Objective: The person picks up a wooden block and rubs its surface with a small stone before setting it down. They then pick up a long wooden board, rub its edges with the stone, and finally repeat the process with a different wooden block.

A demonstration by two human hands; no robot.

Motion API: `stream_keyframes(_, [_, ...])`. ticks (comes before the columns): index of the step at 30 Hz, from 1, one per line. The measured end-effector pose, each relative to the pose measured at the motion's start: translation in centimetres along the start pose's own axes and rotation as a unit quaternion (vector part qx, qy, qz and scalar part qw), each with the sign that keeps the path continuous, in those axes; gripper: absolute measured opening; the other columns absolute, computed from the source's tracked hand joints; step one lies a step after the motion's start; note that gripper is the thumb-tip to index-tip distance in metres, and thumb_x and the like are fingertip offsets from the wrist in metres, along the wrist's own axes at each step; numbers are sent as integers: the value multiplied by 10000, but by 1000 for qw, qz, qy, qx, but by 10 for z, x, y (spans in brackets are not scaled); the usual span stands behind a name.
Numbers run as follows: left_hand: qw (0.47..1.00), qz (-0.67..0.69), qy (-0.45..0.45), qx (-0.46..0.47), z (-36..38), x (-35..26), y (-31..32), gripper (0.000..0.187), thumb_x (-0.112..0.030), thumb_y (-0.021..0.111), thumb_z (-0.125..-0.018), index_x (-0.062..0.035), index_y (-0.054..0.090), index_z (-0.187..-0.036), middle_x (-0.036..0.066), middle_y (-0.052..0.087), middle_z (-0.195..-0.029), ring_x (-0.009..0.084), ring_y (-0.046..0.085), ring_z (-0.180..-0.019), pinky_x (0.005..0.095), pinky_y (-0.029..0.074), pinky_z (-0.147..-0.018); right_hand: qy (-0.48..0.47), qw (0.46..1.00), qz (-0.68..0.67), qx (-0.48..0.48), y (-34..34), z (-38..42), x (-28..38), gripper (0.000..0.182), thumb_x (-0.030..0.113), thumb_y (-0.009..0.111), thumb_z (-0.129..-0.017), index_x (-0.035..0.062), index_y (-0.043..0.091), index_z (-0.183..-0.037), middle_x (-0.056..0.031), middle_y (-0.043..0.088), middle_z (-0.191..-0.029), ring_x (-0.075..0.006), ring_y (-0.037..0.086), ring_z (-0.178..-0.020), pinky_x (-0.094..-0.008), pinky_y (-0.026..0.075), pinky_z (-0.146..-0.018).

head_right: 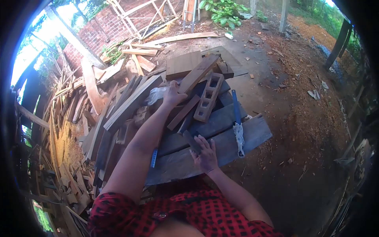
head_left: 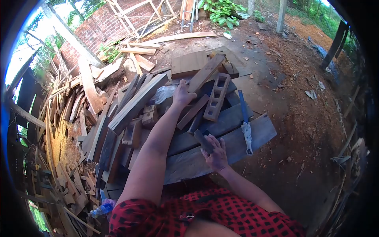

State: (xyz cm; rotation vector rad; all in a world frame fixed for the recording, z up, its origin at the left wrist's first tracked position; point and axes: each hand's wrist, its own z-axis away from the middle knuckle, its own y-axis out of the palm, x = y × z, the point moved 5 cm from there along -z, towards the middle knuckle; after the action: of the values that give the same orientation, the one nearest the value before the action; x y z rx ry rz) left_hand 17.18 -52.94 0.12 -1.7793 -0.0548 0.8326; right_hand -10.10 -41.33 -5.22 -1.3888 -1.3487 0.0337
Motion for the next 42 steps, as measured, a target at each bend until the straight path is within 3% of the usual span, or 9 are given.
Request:
stream_keyframes(6, [997, 7, 69, -37, 6, -6, 0, 661, -289, 786, -638, -25, 455, -1145, 240, 616, -1025, 394, 601, -994, 435, 468, -879, -1, 1000, 6, 15, -4, -3, 4, 431, 252, 615, -859, 105, 532, -1256, -51, 496, -1323, -222, 399, -1298, -532, 241, -1069])
stream_keyframes(9, [993, 53, 66, -88, -2, -26, -17, 568, -302, 771, -670, 8, 503, -1065, 206, 634, -910, 359, 645, -853, 425, 541, -706, 11, 1000, -12, 4, -1, 0, 0, 422, 256, 613, -860, 107, 541, -1248, -50, 491, -1327, -220, 394, -1301, -532, 231, -1073])
stream_keyframes(14, [856, 471, -212, 23, -6, -26, -44, 379, -299, 729, -722, -16, 570, -917, 120, 609, -763, 211, 617, -568, 286, 502, -378, -6, 1000, 4, -5, -2, 1, 1, 430, 268, 614, -859, 107, 537, -1251, -57, 493, -1321, -220, 400, -1296, -523, 224, -1078])
stream_keyframes(22, [736, 635, -235, 3, 109, 8, -118, 311, -285, 710, -756, -72, 569, -935, 85, 588, -720, 245, 623, -529, 324, 501, -437, -12, 1000, 4, -26, 4, 6, -2, 482, 285, 619, -857, 80, 499, -1277, -86, 507, -1302, -215, 417, -1286, -505, 227, -1081])
stream_keyframes(25, [739, 642, -206, 5, 181, 12, -149, 367, -262, 667, -786, -24, 551, -1040, 112, 618, -867, 279, 670, -735, 377, 574, -564, 1, 999, -6, -38, 9, 9, -8, 483, 283, 626, -850, 88, 498, -1273, -96, 485, -1326, -214, 408, -1294, -493, 204, -1097])
stream_keyframes(28, [726, 655, -206, 52, 240, 29, -162, 468, -279, 634, -804, 12, 513, -1150, 142, 631, -981, 291, 669, -821, 414, 591, -645, -32, 990, -20, -134, 6, 14, -15, 406, 300, 610, -877, 67, 553, -1205, -127, 580, -1196, -268, 527, -1170, -447, 354, -997])
stream_keyframes(30, [742, 637, -200, 51, 280, 29, -170, 522, -270, 609, -811, 28, 479, -1221, 167, 623, -1068, 291, 666, -835, 425, 591, -651, 225, 901, -366, -62, 36, 15, -63, 361, 339, 577, -915, 24, 619, -1087, -154, 656, -977, -322, 623, -948, -400, 458, -787])
stream_keyframes(34, [717, 654, -243, 22, 348, 50, -164, 552, -235, 606, -792, 42, 454, -1245, 168, 606, -1098, 302, 651, -901, 440, 586, -614, 262, 897, -259, -244, -62, 12, -34, 445, 405, 537, -935, -29, 635, -944, -180, 656, -838, -319, 626, -737, -398, 450, -671])
stream_keyframes(42, [678, 692, -238, 64, 388, 60, -97, 471, -160, 604, -783, 72, 505, -1180, 165, 611, -1069, 274, 649, -889, 389, 559, -781, 197, 965, -136, -104, -79, -6, -7, 440, 410, 535, -927, -7, 646, -1009, -192, 656, -877, -334, 628, -832, -403, 458, -734])
